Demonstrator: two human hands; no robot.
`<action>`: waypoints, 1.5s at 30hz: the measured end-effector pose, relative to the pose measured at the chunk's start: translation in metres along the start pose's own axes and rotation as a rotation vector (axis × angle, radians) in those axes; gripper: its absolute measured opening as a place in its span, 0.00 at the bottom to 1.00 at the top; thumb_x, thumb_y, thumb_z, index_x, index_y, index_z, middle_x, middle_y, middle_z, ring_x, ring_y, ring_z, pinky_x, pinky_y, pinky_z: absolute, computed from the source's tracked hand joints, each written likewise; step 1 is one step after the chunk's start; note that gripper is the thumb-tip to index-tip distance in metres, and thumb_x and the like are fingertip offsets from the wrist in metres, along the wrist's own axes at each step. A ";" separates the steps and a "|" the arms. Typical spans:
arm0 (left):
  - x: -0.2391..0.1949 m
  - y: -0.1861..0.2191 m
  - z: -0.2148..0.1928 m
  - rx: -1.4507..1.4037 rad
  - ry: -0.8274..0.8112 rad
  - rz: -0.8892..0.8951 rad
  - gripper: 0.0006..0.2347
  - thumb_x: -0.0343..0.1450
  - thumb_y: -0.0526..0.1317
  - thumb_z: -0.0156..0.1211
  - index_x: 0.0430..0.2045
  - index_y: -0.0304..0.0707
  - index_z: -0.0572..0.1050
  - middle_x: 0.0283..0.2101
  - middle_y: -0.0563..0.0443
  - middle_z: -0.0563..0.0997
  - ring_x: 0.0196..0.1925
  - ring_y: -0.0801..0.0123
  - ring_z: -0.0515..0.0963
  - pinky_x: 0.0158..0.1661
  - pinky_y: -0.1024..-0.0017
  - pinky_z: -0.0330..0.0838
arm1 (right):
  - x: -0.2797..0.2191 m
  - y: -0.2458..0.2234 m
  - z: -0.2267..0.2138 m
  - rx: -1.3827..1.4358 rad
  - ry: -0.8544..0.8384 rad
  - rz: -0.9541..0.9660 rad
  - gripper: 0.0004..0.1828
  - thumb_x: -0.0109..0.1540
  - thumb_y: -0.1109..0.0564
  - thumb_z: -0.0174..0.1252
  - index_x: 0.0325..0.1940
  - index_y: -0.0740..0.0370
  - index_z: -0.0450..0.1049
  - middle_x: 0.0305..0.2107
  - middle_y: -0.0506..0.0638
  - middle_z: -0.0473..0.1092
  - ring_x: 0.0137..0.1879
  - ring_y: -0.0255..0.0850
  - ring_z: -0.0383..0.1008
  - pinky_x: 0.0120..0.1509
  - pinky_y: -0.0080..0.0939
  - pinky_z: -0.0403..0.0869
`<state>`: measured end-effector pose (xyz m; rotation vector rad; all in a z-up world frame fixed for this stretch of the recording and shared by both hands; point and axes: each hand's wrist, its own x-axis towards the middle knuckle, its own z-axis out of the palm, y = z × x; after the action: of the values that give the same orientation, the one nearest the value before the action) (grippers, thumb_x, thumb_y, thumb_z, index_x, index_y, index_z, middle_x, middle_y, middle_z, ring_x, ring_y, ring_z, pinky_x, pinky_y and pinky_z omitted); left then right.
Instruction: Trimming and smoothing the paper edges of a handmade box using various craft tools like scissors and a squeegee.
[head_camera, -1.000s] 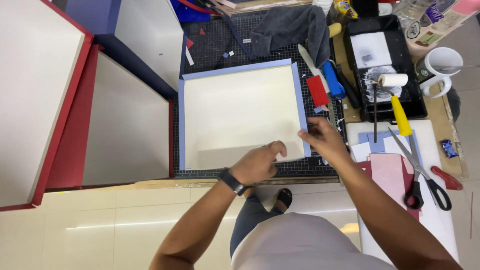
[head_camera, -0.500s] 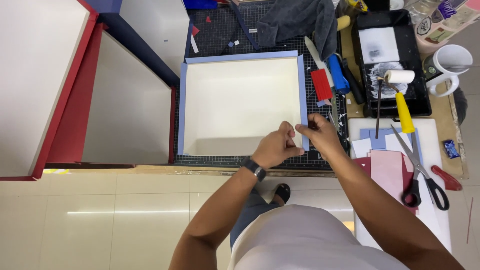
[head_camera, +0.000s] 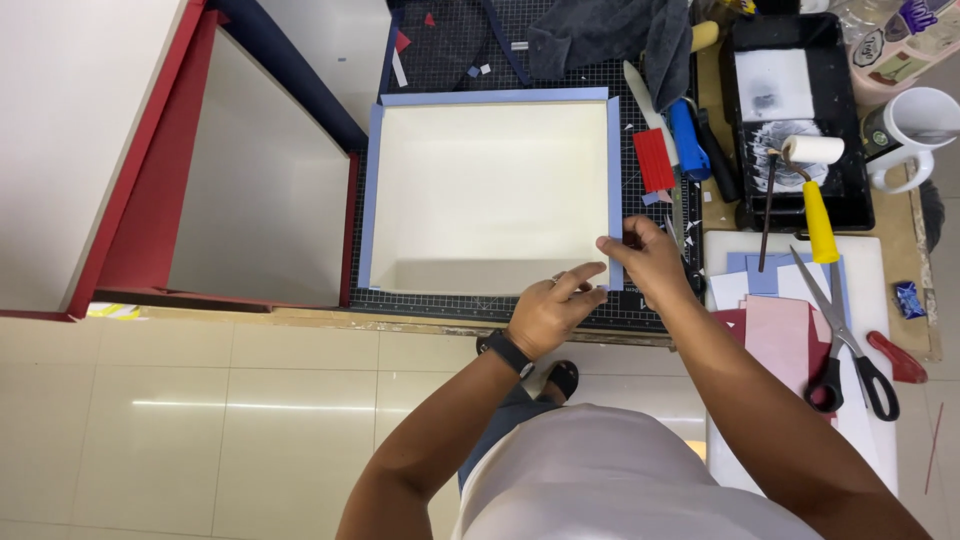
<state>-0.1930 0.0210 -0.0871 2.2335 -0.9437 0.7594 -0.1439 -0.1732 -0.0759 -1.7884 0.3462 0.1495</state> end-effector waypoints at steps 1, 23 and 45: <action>0.002 0.002 -0.001 0.002 0.000 -0.003 0.01 0.74 0.40 0.62 0.34 0.50 0.77 0.55 0.59 0.74 0.37 0.72 0.84 0.34 0.74 0.78 | -0.002 -0.004 0.001 -0.001 -0.003 0.000 0.18 0.63 0.55 0.67 0.51 0.68 0.75 0.38 0.65 0.71 0.45 0.54 0.77 0.33 0.54 0.80; 0.019 0.021 -0.011 0.133 -0.122 -0.117 0.07 0.75 0.46 0.61 0.31 0.48 0.80 0.42 0.63 0.76 0.50 0.68 0.73 0.50 0.66 0.71 | -0.034 -0.030 -0.001 0.018 0.101 -0.006 0.23 0.69 0.44 0.62 0.55 0.67 0.74 0.43 0.67 0.73 0.49 0.58 0.77 0.43 0.57 0.80; 0.189 -0.036 -0.023 -0.505 -0.499 -0.931 0.54 0.62 0.67 0.56 0.74 0.29 0.35 0.65 0.22 0.58 0.65 0.30 0.69 0.52 0.38 0.74 | 0.274 0.025 -0.027 -1.246 0.207 -0.218 0.20 0.70 0.49 0.51 0.67 0.48 0.73 0.55 0.56 0.72 0.68 0.59 0.59 0.69 0.60 0.61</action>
<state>-0.0613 -0.0229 0.0477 2.0717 -0.1562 -0.4237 0.1055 -0.2468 -0.1702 -3.0732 0.1935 0.0064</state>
